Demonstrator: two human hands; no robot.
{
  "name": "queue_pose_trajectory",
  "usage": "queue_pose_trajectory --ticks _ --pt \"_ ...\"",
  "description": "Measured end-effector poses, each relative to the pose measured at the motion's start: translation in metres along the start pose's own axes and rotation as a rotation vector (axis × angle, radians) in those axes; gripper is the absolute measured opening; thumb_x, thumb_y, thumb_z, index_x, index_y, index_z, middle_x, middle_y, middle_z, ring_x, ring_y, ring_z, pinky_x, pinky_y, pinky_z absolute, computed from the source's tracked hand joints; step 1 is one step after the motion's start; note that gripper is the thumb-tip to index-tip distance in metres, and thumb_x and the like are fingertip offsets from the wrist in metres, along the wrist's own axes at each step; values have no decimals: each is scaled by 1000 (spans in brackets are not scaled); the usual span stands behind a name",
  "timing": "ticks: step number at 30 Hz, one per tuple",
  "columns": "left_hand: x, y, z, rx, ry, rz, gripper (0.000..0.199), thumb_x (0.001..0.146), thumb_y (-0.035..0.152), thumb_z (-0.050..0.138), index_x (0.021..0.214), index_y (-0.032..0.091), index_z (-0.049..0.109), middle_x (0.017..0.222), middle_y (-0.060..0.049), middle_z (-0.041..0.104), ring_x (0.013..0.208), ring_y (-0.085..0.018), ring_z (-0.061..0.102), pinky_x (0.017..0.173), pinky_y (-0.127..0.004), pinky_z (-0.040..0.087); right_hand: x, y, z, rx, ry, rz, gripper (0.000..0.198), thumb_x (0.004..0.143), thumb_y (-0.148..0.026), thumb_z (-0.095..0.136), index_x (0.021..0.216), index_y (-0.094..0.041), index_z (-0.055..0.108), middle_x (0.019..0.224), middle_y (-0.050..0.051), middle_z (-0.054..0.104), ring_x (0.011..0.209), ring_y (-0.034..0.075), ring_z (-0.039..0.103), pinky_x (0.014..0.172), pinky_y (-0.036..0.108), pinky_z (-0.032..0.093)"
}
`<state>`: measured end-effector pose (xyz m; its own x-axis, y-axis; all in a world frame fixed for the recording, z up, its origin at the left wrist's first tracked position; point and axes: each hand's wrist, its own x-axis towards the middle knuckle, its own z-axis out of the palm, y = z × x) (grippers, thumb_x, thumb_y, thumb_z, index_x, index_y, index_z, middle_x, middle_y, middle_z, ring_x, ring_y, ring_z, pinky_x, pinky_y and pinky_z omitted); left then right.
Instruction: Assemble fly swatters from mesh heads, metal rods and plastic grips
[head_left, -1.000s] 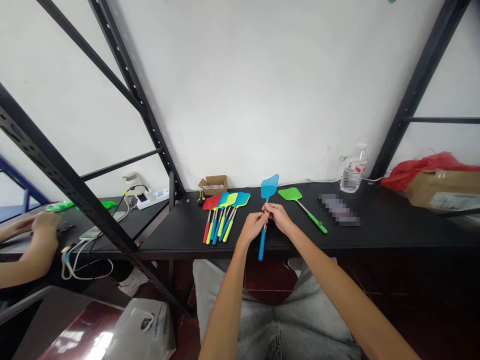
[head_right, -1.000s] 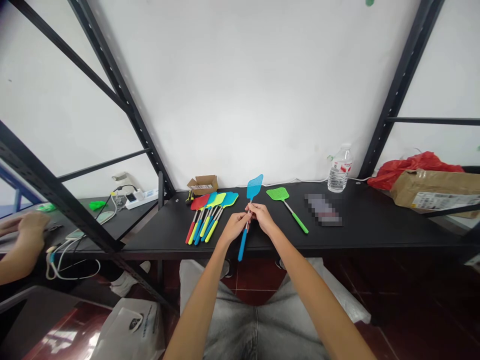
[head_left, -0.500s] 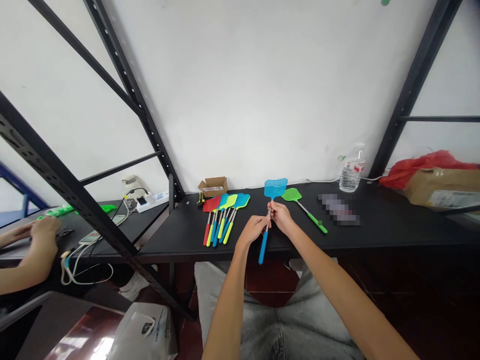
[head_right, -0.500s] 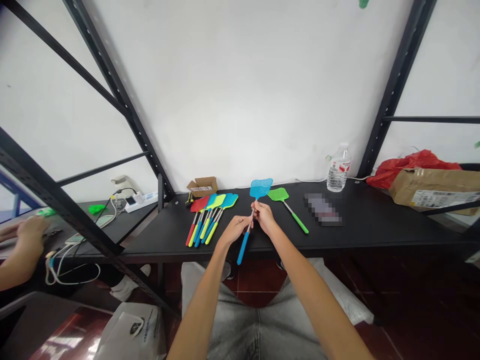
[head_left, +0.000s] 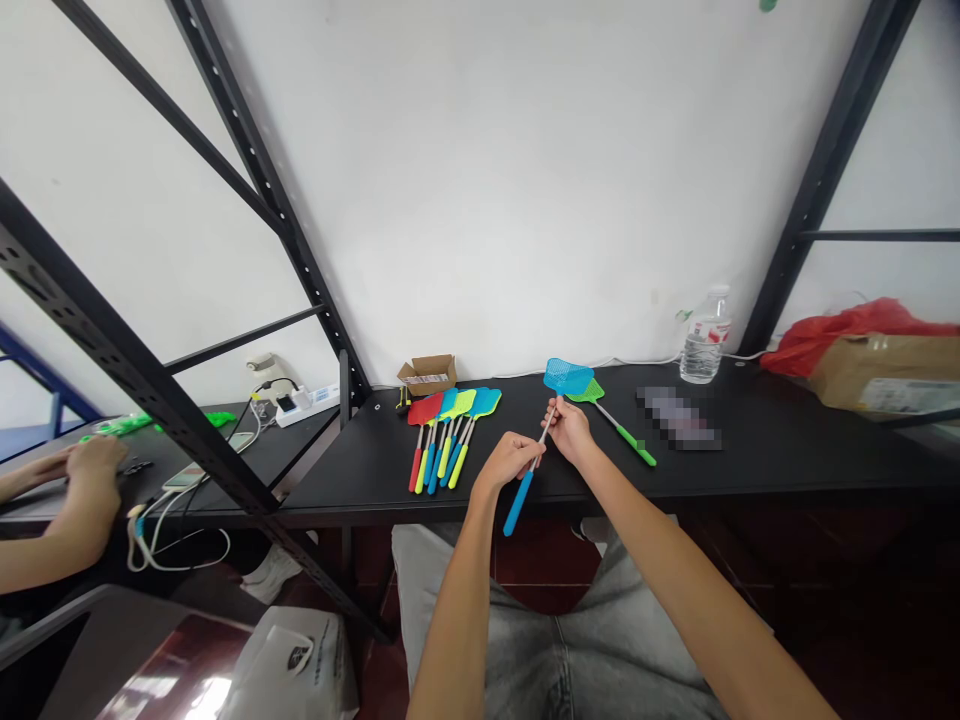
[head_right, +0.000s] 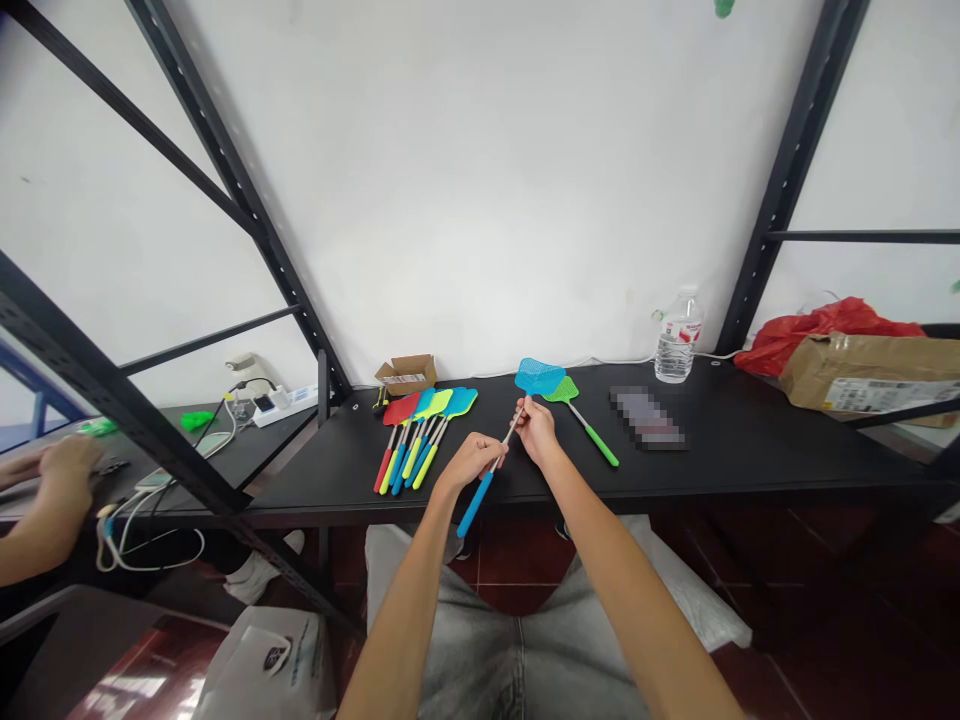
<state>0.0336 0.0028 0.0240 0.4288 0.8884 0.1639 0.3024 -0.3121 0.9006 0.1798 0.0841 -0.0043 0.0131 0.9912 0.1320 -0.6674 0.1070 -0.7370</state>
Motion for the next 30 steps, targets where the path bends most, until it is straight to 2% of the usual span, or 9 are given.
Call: queue_pose_trajectory --ticks 6,11,15,18,22,24,30 --pt "0 -3 -1 26 -8 -55 38 79 40 54 50 15 53 40 4 40 36 -7 34 42 -22 23 1 -3 -1 52 29 -2 31 76 -48 72 71 -21 57 57 -4 37 48 9 36 49 25 41" --pt "1 -8 -1 -10 0 2 35 79 37 54 51 14 55 41 3 42 38 -7 37 43 -21 25 3 -3 -3 -35 32 -35 37 72 -55 72 73 -20 61 58 -4 43 48 8 38 48 24 39" --pt "4 -10 2 -65 111 2 37 84 42 52 61 14 59 47 1 51 43 -9 47 47 -20 32 -2 1 -2 -267 -150 -2 47 71 -63 69 72 -17 65 57 -2 47 48 9 42 47 24 37" --pt "7 -11 4 -62 173 12 39 85 46 53 66 13 62 51 1 54 45 -9 50 48 -20 35 -10 2 1 -448 -328 15 45 75 -61 67 72 -16 65 54 -3 48 48 8 42 47 23 35" --pt "9 -14 6 -67 198 34 44 88 51 49 68 13 61 52 0 56 44 -10 51 47 -20 37 -17 -2 5 -537 -498 11 41 81 -56 61 74 -16 67 54 -3 50 48 9 44 47 23 34" --pt "9 -15 5 -58 182 34 47 89 53 48 67 13 60 51 0 56 45 -10 53 47 -20 38 -17 -3 5 -534 -505 14 40 81 -55 62 73 -16 67 55 -2 52 48 10 46 48 24 35" --pt "10 -16 3 -72 175 42 48 88 54 49 67 13 61 48 3 49 42 -9 47 45 -19 34 -11 1 0 -412 -361 59 39 75 -55 68 72 -16 67 51 -1 53 44 11 49 47 26 38"
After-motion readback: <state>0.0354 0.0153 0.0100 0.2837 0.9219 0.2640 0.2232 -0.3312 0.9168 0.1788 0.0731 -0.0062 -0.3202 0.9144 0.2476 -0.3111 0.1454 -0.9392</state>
